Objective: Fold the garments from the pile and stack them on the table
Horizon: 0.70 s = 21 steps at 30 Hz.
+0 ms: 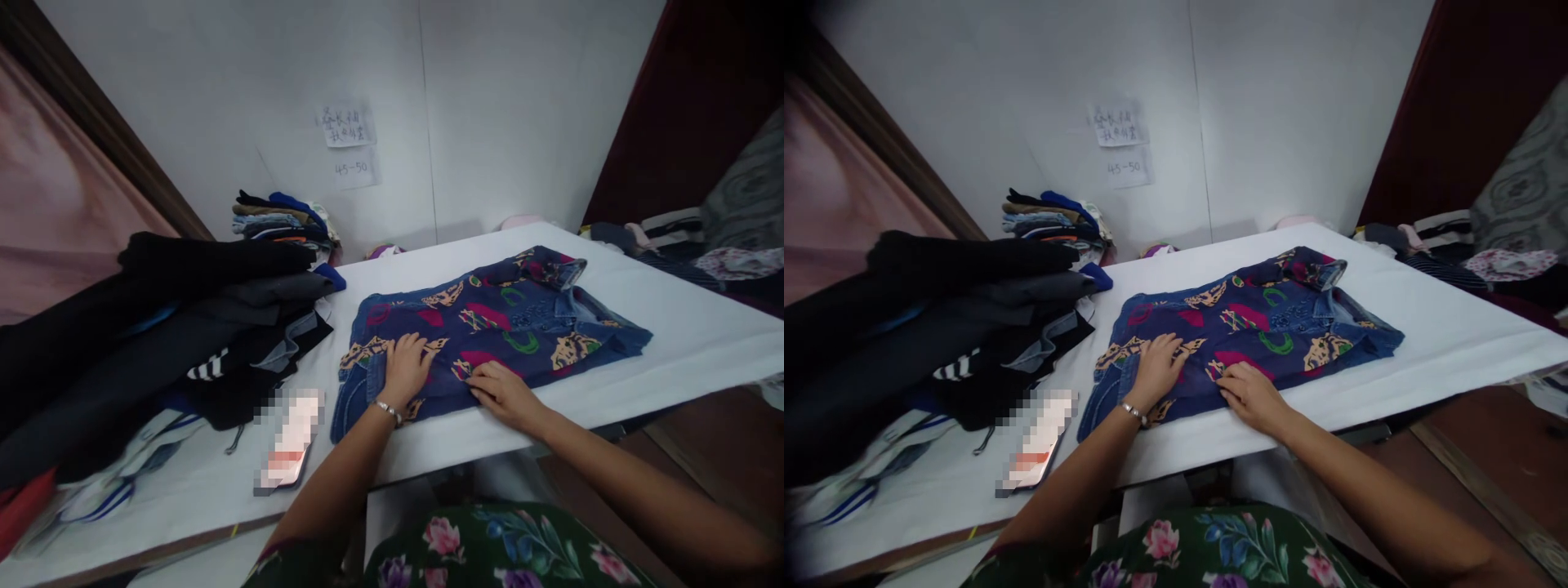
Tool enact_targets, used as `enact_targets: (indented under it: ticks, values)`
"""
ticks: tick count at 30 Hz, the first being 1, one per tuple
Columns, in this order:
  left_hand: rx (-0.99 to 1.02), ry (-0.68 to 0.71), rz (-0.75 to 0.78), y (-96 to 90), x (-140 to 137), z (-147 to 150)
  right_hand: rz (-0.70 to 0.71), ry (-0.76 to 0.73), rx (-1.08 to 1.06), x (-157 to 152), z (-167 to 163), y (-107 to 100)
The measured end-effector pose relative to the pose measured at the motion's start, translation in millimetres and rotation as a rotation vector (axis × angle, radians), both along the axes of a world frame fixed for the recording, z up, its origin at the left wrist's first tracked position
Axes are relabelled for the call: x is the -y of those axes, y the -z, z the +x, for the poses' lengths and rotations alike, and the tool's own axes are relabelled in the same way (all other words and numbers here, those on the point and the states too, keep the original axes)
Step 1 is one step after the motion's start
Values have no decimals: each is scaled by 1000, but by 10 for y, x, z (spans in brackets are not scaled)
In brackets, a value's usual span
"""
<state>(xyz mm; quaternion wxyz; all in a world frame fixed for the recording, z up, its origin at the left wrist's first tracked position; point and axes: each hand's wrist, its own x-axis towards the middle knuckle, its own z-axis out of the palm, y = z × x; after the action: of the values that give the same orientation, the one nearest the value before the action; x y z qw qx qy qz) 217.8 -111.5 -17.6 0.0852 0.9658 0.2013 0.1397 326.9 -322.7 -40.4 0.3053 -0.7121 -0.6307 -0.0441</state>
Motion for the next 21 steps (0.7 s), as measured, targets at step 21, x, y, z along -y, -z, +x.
enact_targets:
  ticks: [21]
  values:
    - [-265,-15,61,160,27,-82,363,711,-774,-121,2243,-294]
